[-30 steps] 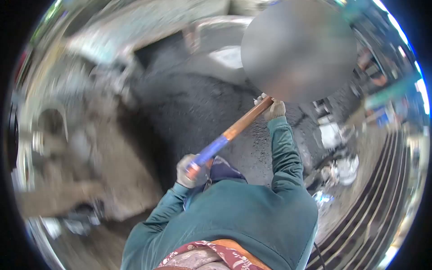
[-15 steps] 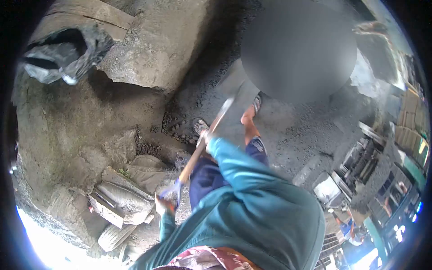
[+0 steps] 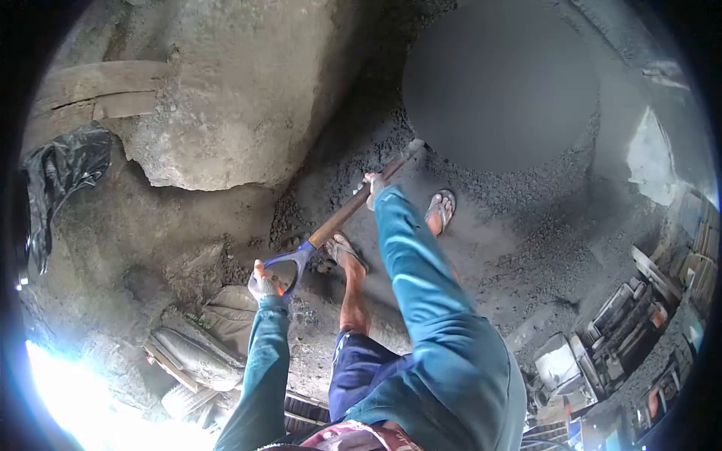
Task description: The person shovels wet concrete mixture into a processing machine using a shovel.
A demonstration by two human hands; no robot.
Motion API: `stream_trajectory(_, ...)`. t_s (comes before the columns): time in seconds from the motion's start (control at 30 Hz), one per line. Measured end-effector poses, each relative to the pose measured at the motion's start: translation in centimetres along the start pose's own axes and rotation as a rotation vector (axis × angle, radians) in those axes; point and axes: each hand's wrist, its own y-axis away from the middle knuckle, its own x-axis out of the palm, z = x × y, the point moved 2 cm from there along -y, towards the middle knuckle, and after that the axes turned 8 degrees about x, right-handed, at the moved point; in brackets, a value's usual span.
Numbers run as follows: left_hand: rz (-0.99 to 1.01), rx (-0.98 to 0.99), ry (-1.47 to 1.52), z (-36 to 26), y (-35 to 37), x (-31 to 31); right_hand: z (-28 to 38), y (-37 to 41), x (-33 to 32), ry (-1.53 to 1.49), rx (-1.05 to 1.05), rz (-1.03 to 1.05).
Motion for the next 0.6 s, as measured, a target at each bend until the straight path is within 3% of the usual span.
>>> stream_trajectory(0.13,-0.111,0.023,0.066,3.8,-0.6,-5.1,-3.0,4.8,-1.1,-0.039,0.02,-0.001)
stream_trajectory(0.33,0.048,-0.183,0.129,2.5,6.7,-8.4,-2.9,17.3,-7.0,-0.114,-0.094,-0.024)
stream_trajectory(0.4,0.082,-0.149,0.037,2.1,8.7,-8.4,-1.5,22.6,-9.8,-0.202,-0.12,-0.035)
stream_trajectory(0.5,0.252,-0.272,0.044,-1.2,13.2,-4.8,2.3,27.3,-16.3,-0.237,-0.247,-0.099)
stream_trajectory(0.6,0.53,-0.328,0.06,-3.6,15.8,1.5,8.6,38.6,-18.2,-0.409,-0.437,-0.241)
